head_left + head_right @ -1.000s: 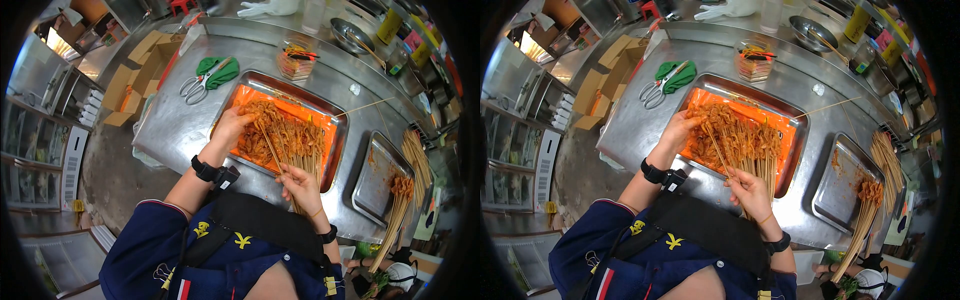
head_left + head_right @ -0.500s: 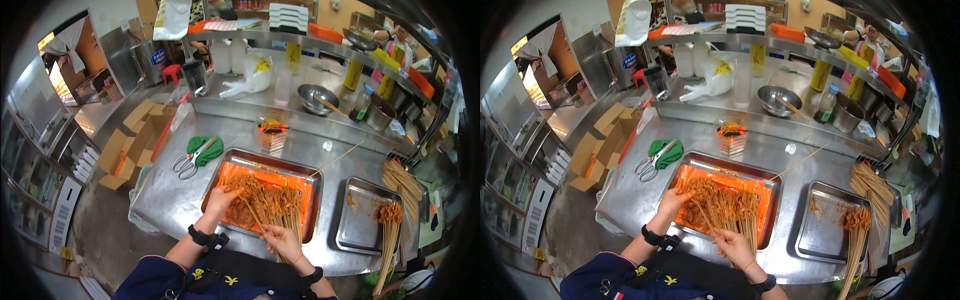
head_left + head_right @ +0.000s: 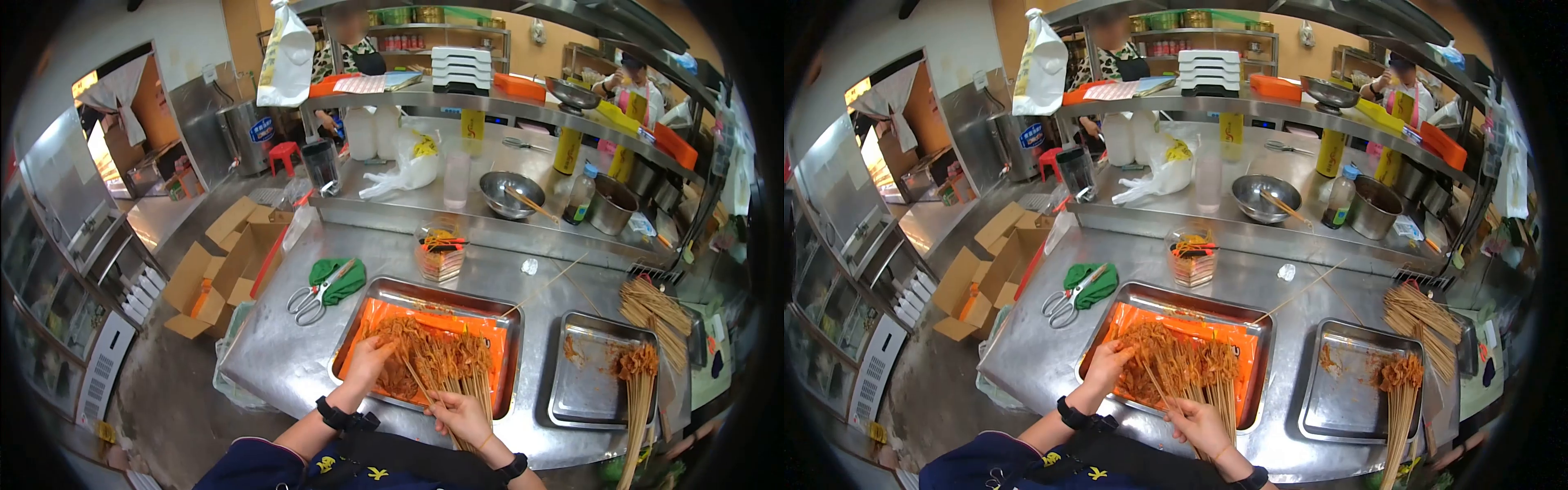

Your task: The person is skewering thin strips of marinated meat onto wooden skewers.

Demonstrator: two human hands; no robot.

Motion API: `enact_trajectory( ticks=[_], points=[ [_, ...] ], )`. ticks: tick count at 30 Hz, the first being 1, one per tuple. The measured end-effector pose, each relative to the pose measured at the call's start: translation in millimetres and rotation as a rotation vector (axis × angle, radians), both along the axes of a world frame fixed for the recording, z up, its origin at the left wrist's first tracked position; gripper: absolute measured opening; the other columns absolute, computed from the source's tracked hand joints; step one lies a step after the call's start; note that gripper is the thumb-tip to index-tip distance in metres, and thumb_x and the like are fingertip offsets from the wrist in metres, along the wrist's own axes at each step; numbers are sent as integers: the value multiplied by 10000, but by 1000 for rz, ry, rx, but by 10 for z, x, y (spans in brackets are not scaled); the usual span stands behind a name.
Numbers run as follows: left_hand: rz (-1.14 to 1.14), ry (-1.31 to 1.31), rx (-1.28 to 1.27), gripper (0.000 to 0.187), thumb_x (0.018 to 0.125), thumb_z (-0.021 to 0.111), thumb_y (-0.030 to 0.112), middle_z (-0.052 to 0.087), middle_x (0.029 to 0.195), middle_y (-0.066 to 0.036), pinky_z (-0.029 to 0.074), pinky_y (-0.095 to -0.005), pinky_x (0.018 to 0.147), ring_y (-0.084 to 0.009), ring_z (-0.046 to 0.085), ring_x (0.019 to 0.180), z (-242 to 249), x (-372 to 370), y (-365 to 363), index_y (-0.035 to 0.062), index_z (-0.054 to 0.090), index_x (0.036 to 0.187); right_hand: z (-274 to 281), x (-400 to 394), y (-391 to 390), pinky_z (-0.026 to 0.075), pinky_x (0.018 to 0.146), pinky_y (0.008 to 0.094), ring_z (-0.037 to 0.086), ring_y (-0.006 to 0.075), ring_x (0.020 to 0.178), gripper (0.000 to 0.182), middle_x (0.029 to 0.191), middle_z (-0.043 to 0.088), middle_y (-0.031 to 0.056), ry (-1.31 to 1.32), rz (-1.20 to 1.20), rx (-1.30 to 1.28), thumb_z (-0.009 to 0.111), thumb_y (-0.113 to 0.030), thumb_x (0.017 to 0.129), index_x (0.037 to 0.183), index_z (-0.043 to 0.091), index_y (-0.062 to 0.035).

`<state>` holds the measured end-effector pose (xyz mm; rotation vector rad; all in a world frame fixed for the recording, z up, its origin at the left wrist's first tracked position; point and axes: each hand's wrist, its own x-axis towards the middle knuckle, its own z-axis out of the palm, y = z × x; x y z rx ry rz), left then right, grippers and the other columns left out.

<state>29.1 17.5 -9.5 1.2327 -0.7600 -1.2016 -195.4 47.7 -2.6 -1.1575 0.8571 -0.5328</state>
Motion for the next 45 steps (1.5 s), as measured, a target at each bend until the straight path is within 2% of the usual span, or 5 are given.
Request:
enact_trajectory(
  ticks=[12,22,25,29,45],
  points=[
    [26,36,11,247,842,559,112,621,899,-57,485,-253,572,-124,601,742,-112,73,-97,5,527,1062,34,-18,2,449,458,182,522,47,543,343,856,636,65,5,16,0,538,-118,878,1202,516,-7],
    [-95,514,287,228,882,462,107,628,963,-74,499,-327,602,-187,613,804,-196,262,-122,46,523,1093,67,-42,3,448,457,179,523,45,548,345,857,637,57,-50,31,21,537,-141,885,1205,513,-15],
    [-136,457,290,231,878,475,112,623,995,-61,496,-321,609,-182,604,820,-230,244,-129,67,522,1100,59,-36,-7,441,454,179,529,55,547,374,876,644,91,-37,31,7,541,-74,871,1216,473,53],
    [-123,407,357,202,867,491,88,606,923,-37,498,-324,623,-177,588,792,-250,94,-46,99,529,1064,81,-30,11,436,442,179,523,49,531,332,851,642,60,-11,6,-17,531,-123,880,1187,523,2],
    [14,323,-49,237,861,528,87,615,977,-54,506,-267,663,-139,606,798,-48,-21,-70,20,511,1087,48,-29,-23,437,453,173,533,51,542,374,876,637,74,-15,8,-9,524,-66,875,1223,463,56]
  ],
)
